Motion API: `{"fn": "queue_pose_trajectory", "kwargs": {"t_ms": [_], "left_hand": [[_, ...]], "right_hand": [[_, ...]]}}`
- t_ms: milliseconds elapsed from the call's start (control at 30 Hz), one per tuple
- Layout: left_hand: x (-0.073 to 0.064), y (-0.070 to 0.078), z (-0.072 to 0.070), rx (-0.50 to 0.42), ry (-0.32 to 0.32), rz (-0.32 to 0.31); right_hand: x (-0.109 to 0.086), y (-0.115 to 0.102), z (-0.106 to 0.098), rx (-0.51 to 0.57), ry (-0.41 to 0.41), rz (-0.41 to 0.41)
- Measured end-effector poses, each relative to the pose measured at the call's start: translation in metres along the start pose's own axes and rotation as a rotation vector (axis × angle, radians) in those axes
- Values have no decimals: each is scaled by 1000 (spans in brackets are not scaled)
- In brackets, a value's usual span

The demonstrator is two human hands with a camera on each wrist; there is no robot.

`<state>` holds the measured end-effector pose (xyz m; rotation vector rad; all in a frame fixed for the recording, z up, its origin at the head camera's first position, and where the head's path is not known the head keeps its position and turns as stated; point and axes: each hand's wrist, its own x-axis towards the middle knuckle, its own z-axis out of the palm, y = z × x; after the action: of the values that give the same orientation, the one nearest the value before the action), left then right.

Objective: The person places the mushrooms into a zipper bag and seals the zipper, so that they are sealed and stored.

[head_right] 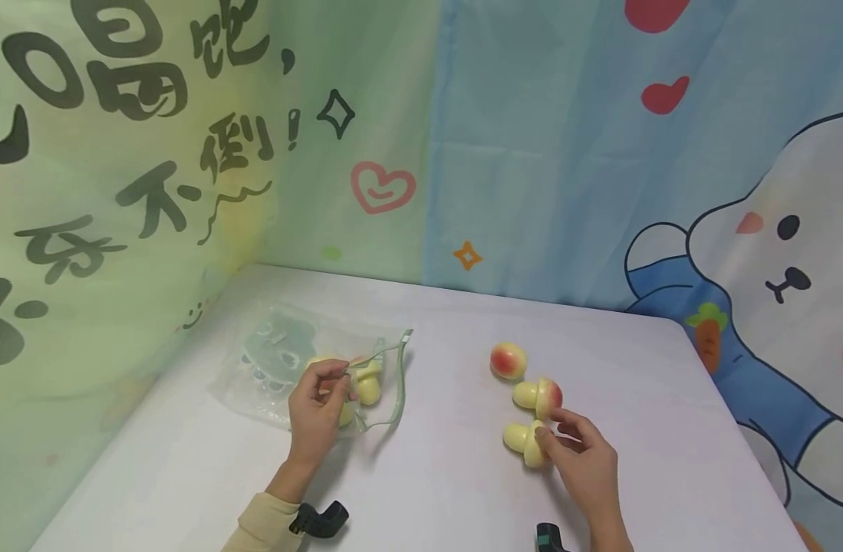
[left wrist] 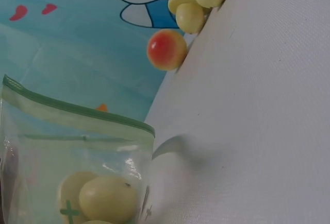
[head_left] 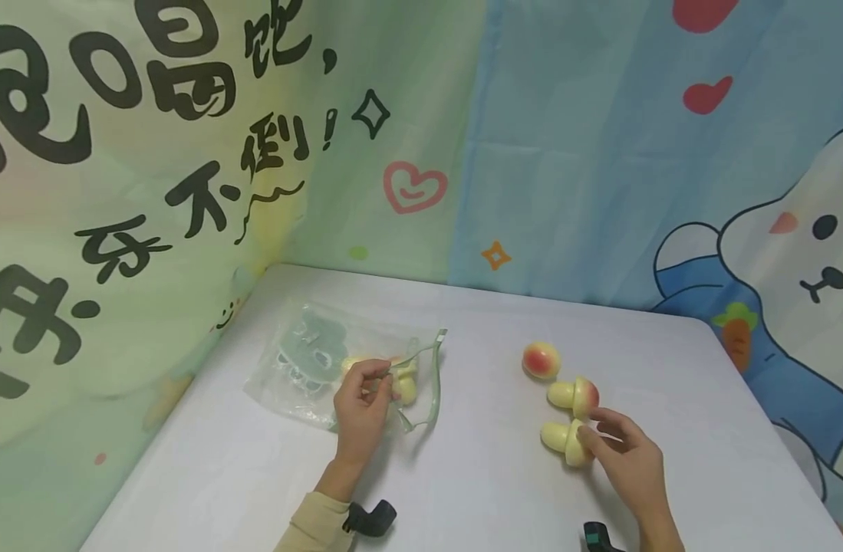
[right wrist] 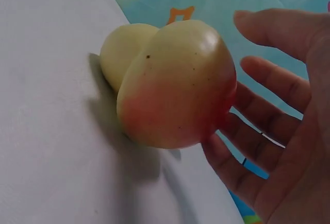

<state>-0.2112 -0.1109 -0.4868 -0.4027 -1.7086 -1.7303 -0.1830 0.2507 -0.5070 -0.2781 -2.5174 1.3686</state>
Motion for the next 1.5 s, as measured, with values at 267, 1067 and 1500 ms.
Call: {"fn": "queue_pose_trajectory", "kwargs": {"t_ms": [267,1067,1500], "left_hand": [[-3,-14,1,5,3,-6],[1,10,3,12,12,-18],[1,13,4,38,6,0]], "right_hand": [[0,6,-6,-87,-159,-50],[-2,-5,33,-21,-258,-195],[-6,-40,83,175,-269,-227]]}}
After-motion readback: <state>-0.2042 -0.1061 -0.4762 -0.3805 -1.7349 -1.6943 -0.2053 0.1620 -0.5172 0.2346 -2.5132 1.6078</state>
